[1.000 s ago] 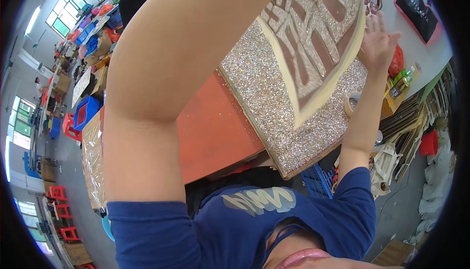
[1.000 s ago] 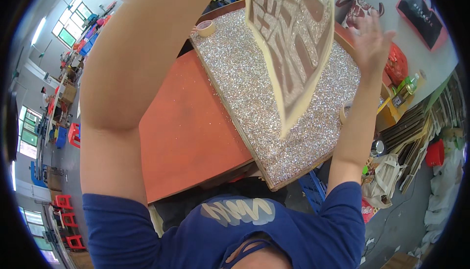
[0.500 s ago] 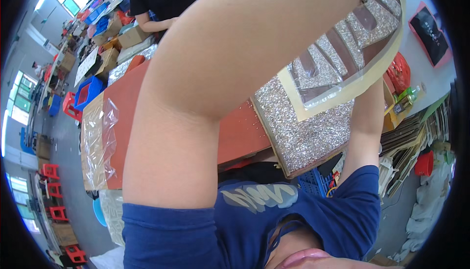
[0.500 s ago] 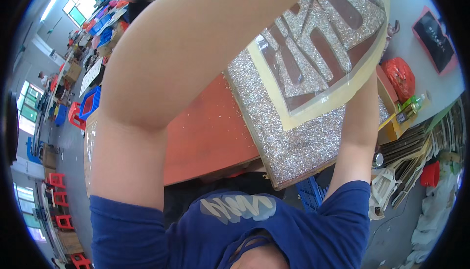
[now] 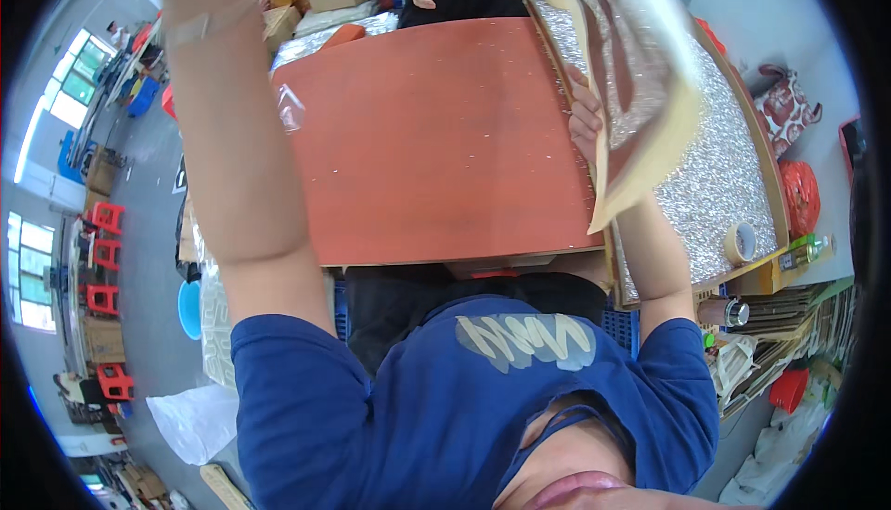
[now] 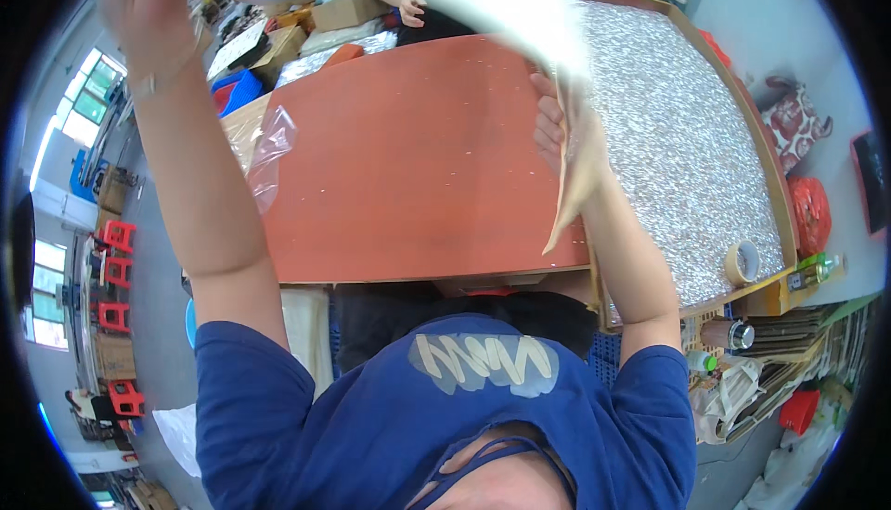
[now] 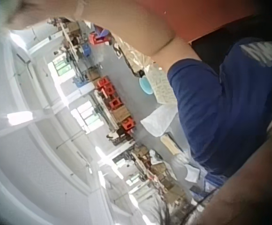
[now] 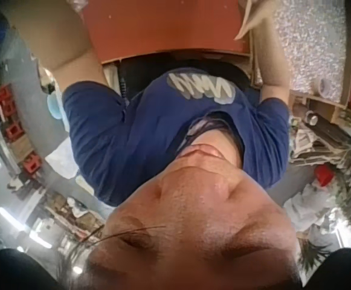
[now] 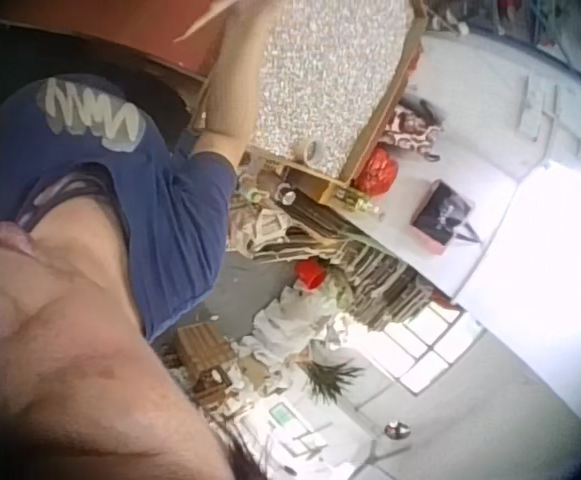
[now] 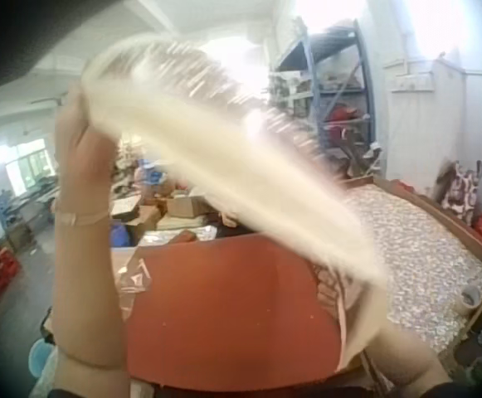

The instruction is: Aligning and adhering glittery material pieces onto an adhesive sheet using a positioning frame.

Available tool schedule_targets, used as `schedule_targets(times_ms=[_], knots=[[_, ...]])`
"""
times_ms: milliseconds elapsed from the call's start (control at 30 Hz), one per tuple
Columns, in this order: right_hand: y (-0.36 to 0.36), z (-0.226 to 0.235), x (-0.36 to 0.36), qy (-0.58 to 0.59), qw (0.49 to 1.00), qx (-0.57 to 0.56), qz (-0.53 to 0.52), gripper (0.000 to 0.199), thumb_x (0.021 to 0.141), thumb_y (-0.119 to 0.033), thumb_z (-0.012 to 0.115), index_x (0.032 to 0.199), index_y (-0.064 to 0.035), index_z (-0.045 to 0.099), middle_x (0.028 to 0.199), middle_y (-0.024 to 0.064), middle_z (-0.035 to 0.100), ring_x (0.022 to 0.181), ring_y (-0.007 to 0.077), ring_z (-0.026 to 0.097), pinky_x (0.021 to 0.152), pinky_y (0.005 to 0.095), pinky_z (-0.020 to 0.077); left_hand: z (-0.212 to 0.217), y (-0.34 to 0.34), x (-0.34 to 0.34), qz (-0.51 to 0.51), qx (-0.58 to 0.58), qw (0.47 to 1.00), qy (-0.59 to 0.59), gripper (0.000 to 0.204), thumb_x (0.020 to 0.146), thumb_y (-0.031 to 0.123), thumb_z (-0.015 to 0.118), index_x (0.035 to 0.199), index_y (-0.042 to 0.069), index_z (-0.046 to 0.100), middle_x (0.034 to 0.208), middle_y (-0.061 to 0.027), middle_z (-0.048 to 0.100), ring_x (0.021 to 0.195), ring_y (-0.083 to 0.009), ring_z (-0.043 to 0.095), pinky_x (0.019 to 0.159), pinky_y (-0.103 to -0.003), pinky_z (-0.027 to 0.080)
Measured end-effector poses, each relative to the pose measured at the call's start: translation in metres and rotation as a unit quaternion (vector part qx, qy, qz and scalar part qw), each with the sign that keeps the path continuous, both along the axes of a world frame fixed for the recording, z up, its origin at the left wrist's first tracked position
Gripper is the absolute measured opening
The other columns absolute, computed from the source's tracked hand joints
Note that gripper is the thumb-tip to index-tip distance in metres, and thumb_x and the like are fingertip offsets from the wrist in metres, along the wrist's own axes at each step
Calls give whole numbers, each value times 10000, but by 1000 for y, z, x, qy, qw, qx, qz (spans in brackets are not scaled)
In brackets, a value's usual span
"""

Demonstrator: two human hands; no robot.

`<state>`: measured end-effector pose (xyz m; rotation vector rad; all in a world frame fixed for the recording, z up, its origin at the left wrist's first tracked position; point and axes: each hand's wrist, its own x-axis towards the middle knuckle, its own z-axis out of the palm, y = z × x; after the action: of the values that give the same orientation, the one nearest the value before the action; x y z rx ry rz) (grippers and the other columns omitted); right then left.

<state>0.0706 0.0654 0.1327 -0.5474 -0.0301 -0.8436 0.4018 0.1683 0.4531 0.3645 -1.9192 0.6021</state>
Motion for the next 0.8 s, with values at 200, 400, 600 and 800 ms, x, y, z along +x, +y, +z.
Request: schedule_targets(times_ms=[200,400,600,800], knots=[[-3,-49,59,532,713,-295,-349,230,947,-131,509,1119,13,560,1020,151,656,902,257,645,811,390,493,-178,123,131,-355,384,627,577,492,995,368,403,1404,95,384,1375,-118,469,1266,-299,437,1067,-488,362],[-20,-107,51,763,434,-414,-240,221,878,-213,519,984,-41,607,943,235,645,902,418,612,789,509,476,-362,171,105,-100,377,545,742,595,1002,428,350,1450,43,276,1447,-124,385,1312,-254,392,1102,-422,320],[38,-73,73,662,290,-561,-404,631,859,-297,614,1381,-31,378,1344,242,426,1244,419,400,1016,492,335,-414,180,90,18,459,486,743,567,1012,423,343,1287,-64,440,1243,-148,548,1108,-249,575,926,-352,501],[139,-104,153,652,364,-632,-210,815,800,-381,673,1407,24,309,1493,256,215,1411,407,149,1139,517,123,-434,192,77,131,478,563,662,596,1008,439,349,1327,-59,414,1266,-174,532,1108,-265,575,928,-389,499]])
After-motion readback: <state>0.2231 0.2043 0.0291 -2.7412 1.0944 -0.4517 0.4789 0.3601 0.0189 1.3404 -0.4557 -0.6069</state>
